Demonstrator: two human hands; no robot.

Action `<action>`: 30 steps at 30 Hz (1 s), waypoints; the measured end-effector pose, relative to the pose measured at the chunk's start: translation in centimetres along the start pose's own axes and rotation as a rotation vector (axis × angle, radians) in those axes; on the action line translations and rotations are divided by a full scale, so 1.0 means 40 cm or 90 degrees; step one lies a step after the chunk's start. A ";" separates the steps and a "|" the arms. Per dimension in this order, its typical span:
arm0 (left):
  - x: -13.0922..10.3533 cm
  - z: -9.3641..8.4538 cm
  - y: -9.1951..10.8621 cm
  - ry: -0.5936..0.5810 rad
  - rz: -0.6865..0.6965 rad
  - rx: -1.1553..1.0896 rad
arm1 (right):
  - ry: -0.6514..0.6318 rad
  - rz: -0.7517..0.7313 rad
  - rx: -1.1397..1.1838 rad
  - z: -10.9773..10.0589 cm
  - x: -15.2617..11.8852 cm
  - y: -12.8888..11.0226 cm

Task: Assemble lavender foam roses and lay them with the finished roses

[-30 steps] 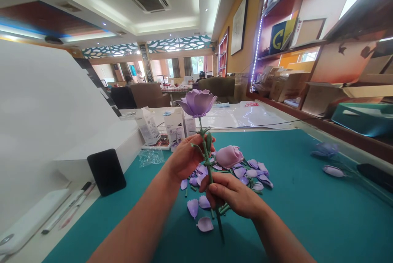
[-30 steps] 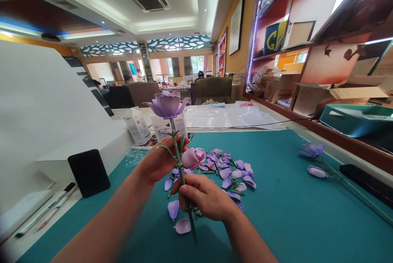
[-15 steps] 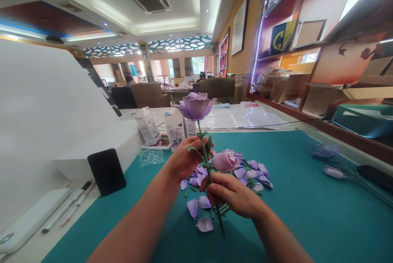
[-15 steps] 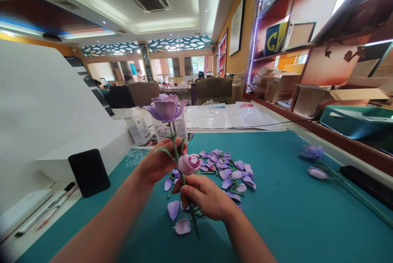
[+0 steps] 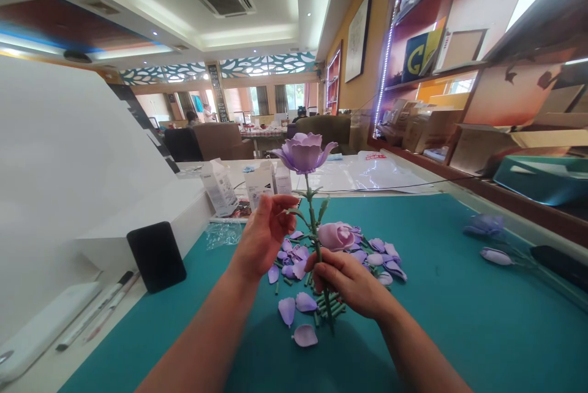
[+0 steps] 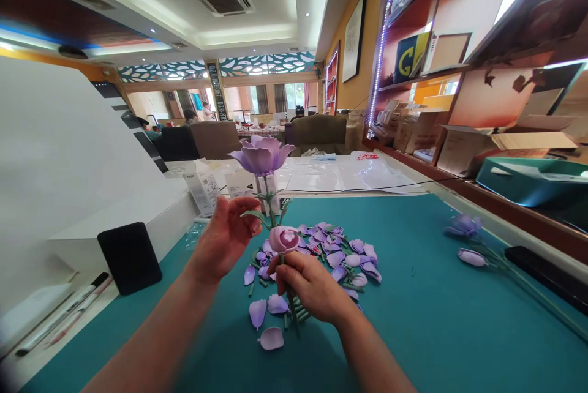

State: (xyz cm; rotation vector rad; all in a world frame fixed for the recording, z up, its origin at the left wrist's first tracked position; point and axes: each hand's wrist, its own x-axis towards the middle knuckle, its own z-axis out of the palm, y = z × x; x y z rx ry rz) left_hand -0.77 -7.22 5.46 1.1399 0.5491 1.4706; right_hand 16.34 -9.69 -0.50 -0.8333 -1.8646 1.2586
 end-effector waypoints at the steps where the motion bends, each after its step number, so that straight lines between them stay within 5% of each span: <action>1: -0.003 0.000 0.001 -0.007 0.022 0.008 | 0.009 0.000 -0.009 -0.001 0.001 0.004; 17: -0.008 -0.015 -0.007 0.011 0.019 0.049 | 0.074 -0.015 -0.097 -0.006 0.010 0.037; 24: 0.017 -0.038 0.095 0.029 0.133 0.139 | 0.135 -0.028 -0.276 -0.028 -0.015 0.038; 30: -0.002 -0.015 0.183 -0.080 0.236 0.278 | 0.160 -0.018 -0.380 -0.042 -0.040 0.040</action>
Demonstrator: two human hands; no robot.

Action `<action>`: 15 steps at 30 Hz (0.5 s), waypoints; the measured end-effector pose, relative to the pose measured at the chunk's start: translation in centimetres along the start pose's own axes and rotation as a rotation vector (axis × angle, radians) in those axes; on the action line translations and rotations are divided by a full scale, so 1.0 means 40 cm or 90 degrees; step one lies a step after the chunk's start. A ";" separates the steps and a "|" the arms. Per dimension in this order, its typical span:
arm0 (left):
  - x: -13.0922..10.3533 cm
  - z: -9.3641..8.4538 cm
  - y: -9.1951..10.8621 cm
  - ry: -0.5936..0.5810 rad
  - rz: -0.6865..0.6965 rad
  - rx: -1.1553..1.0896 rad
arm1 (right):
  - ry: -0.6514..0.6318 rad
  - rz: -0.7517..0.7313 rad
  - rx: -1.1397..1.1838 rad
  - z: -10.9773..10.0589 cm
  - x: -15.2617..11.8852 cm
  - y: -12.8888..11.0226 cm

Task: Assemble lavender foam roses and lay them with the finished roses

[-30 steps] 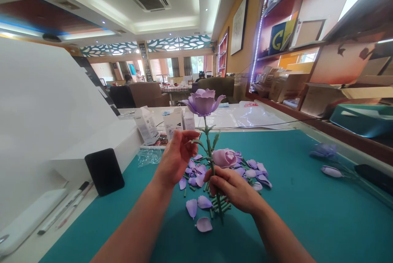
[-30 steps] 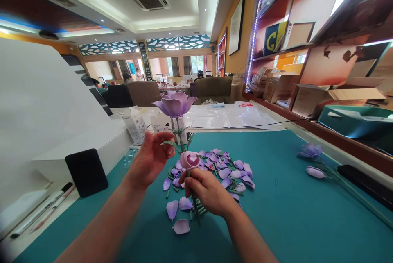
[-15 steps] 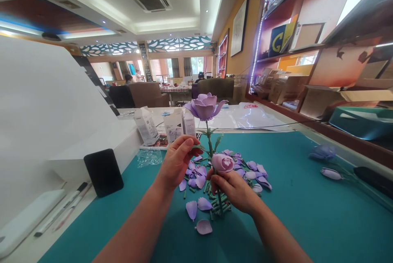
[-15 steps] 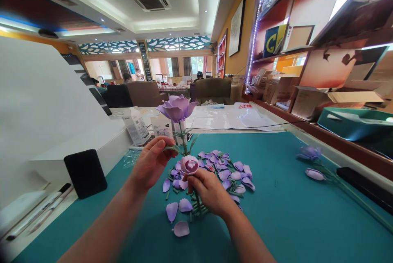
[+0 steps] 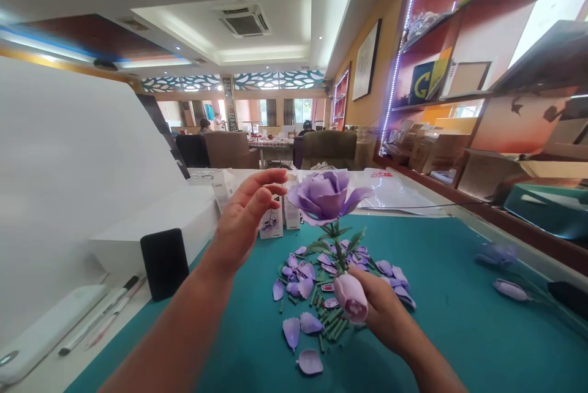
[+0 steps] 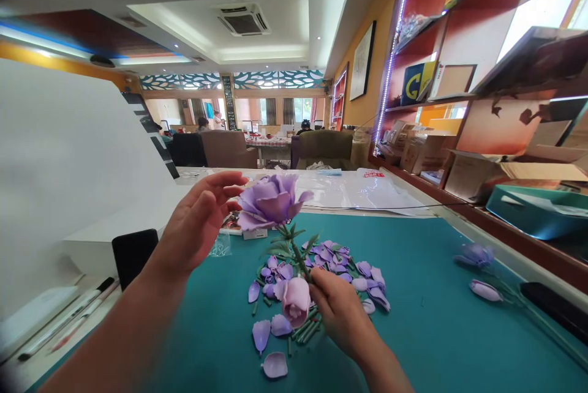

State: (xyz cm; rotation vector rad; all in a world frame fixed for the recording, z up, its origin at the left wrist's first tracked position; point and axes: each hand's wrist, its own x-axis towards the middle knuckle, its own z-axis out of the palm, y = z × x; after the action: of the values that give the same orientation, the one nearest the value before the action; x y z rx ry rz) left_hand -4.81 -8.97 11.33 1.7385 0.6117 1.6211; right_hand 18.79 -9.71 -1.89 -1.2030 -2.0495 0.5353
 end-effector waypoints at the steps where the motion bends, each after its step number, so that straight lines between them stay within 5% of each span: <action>1: -0.002 0.005 0.012 -0.033 0.017 0.019 | -0.003 -0.004 -0.010 -0.004 -0.004 0.000; 6: -0.025 0.035 0.042 -0.170 0.056 0.036 | 0.007 -0.038 -0.071 -0.019 -0.028 0.000; 15: -0.084 0.071 0.044 -0.252 0.048 -0.009 | 0.077 -0.069 -0.154 -0.034 -0.070 0.040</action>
State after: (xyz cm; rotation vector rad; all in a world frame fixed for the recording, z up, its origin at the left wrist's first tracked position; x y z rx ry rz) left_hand -2.59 -13.06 10.39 2.0181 0.3463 1.2715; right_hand 21.65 -11.36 -2.99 -1.2199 -2.1032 0.1617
